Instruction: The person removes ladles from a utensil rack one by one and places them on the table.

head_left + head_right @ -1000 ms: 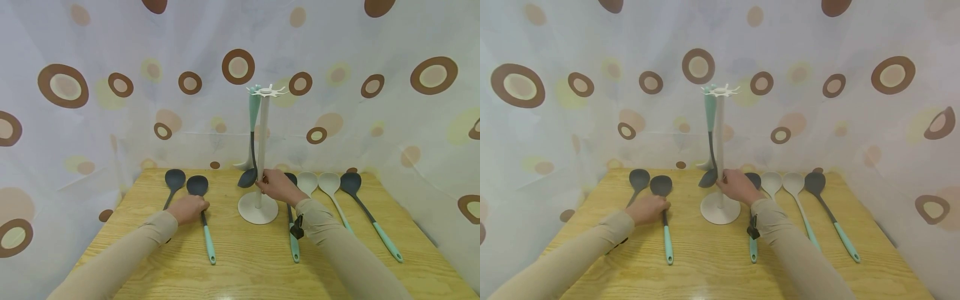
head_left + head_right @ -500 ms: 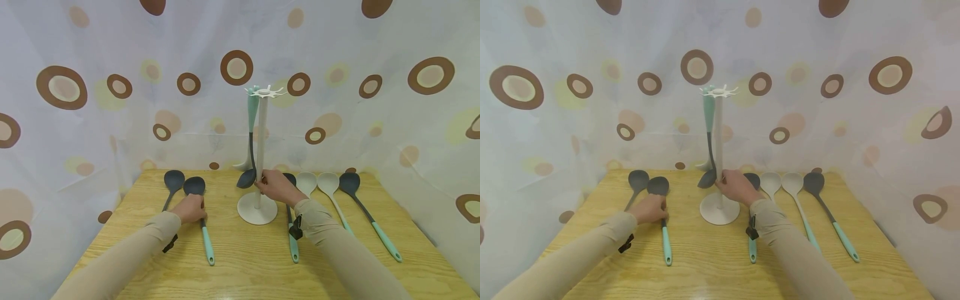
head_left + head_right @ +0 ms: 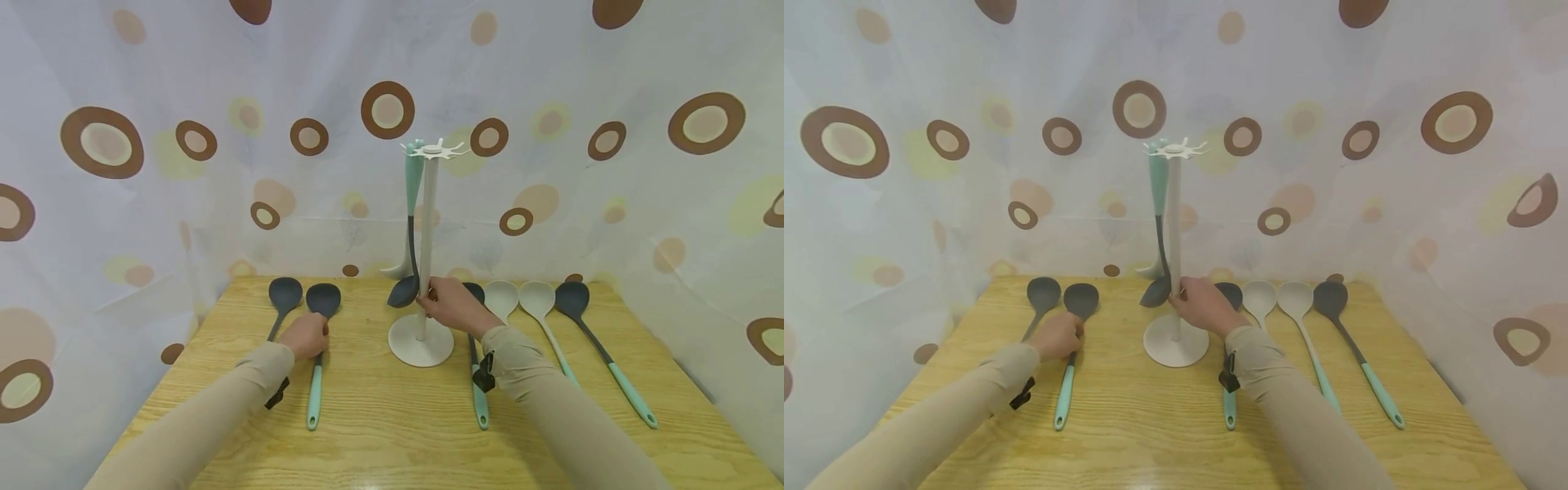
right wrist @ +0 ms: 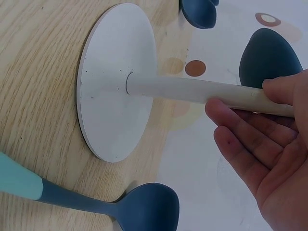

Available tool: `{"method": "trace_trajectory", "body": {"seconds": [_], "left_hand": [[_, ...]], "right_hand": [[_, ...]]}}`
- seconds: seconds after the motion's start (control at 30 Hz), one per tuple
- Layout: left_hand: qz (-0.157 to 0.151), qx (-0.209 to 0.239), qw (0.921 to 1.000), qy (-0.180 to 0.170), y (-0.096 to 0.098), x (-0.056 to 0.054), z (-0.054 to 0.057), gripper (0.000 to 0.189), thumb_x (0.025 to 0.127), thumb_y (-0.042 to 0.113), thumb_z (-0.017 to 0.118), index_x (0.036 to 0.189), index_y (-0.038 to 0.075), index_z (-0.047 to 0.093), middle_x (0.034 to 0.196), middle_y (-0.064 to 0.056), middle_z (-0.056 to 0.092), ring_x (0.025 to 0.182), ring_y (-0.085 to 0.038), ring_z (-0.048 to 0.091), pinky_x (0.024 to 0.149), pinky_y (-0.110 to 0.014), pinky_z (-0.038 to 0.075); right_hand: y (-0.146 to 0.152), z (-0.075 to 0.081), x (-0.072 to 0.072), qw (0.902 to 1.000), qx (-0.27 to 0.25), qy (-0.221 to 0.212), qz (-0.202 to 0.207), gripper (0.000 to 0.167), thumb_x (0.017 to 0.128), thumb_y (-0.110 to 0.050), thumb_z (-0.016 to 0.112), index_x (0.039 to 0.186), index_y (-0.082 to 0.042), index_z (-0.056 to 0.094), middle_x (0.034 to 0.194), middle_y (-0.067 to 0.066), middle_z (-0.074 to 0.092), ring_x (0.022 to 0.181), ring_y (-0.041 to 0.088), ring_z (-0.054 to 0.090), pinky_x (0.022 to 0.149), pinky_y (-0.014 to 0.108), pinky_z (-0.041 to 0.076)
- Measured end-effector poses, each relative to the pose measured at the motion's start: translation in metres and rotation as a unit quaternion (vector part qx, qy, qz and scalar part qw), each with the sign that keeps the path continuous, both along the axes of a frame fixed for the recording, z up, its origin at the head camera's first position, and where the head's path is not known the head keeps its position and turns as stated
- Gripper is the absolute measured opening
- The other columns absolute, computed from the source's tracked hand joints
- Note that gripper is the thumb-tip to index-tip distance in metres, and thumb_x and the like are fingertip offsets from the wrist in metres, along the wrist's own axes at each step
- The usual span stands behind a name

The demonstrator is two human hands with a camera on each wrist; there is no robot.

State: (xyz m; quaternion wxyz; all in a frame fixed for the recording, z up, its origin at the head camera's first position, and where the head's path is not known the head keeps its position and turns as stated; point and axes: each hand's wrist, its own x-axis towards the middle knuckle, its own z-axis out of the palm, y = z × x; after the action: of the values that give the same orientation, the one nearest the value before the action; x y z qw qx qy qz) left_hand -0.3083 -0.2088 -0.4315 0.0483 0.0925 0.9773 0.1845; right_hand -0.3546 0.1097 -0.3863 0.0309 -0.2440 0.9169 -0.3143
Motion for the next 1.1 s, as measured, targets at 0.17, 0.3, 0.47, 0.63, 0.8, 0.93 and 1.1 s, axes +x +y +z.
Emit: {"method": "trace_trajectory", "body": {"seconds": [0.17,0.3,0.47,0.63,0.8,0.93,1.1], "left_hand": [[-0.003,-0.020,0.9997,0.014,-0.003,-0.003,0.003,0.016,0.088,0.003,0.061,0.099,-0.002,0.072,0.095,-0.013,0.072,0.079,-0.021,0.064,0.071,-0.036,0.054],[-0.006,-0.034,0.9992,0.020,-0.006,-0.008,0.003,0.013,0.090,0.003,0.059,0.094,0.000,0.072,0.091,-0.010,0.071,0.077,-0.021,0.063,0.069,-0.036,0.053],[-0.009,-0.038,0.9986,0.034,-0.013,-0.017,-0.005,0.018,0.090,0.003,0.057,0.073,0.007,0.062,0.062,0.001,0.049,0.054,-0.014,0.039,0.052,-0.029,0.033],[-0.017,-0.047,0.9976,0.048,-0.015,-0.020,-0.008,0.016,0.088,0.003,0.058,0.074,0.007,0.064,0.064,0.001,0.053,0.056,-0.015,0.042,0.054,-0.029,0.034],[-0.015,-0.053,0.9975,0.045,-0.013,-0.017,-0.006,0.021,0.088,0.003,0.057,0.069,0.009,0.056,0.062,0.000,0.047,0.057,-0.016,0.038,0.054,-0.030,0.032],[-0.016,-0.074,0.9955,0.057,-0.009,-0.014,-0.001,0.019,0.088,0.002,0.057,0.070,0.008,0.056,0.063,-0.003,0.051,0.057,-0.018,0.044,0.057,-0.033,0.038],[-0.021,-0.100,0.9916,0.079,0.002,-0.007,0.009,0.002,0.086,0.004,0.061,0.087,0.003,0.063,0.071,-0.006,0.061,0.060,-0.018,0.052,0.059,-0.036,0.045]], "right_hand": [[0.001,0.000,0.001,1.0000,-0.002,0.001,0.000,0.020,0.102,-0.024,0.059,0.110,-0.008,0.065,0.097,0.010,0.073,0.080,0.020,0.072,0.065,0.031,0.054],[0.002,0.000,0.002,1.0000,0.001,0.002,-0.001,0.020,0.102,-0.025,0.058,0.110,-0.008,0.065,0.096,0.009,0.073,0.079,0.018,0.071,0.065,0.031,0.054],[0.001,0.000,0.002,1.0000,-0.002,-0.005,-0.001,0.020,0.103,-0.025,0.057,0.111,-0.009,0.065,0.100,0.013,0.073,0.080,0.019,0.072,0.065,0.031,0.054],[0.001,0.000,0.002,0.9999,-0.003,-0.009,0.002,0.020,0.103,-0.025,0.057,0.111,-0.009,0.064,0.102,0.016,0.073,0.085,0.026,0.073,0.065,0.031,0.054],[0.000,0.002,0.002,0.9999,0.012,0.006,-0.002,0.019,0.102,-0.024,0.057,0.109,-0.008,0.064,0.093,0.009,0.072,0.075,0.018,0.069,0.061,0.030,0.051],[-0.002,0.000,0.002,0.9989,0.032,0.030,-0.015,0.020,0.101,-0.027,0.058,0.104,-0.008,0.064,0.083,0.004,0.068,0.064,0.014,0.060,0.055,0.029,0.047],[-0.004,-0.002,0.003,0.9981,0.037,0.038,-0.031,0.022,0.102,-0.030,0.059,0.097,-0.009,0.062,0.075,0.003,0.064,0.059,0.015,0.057,0.052,0.028,0.045]]}}
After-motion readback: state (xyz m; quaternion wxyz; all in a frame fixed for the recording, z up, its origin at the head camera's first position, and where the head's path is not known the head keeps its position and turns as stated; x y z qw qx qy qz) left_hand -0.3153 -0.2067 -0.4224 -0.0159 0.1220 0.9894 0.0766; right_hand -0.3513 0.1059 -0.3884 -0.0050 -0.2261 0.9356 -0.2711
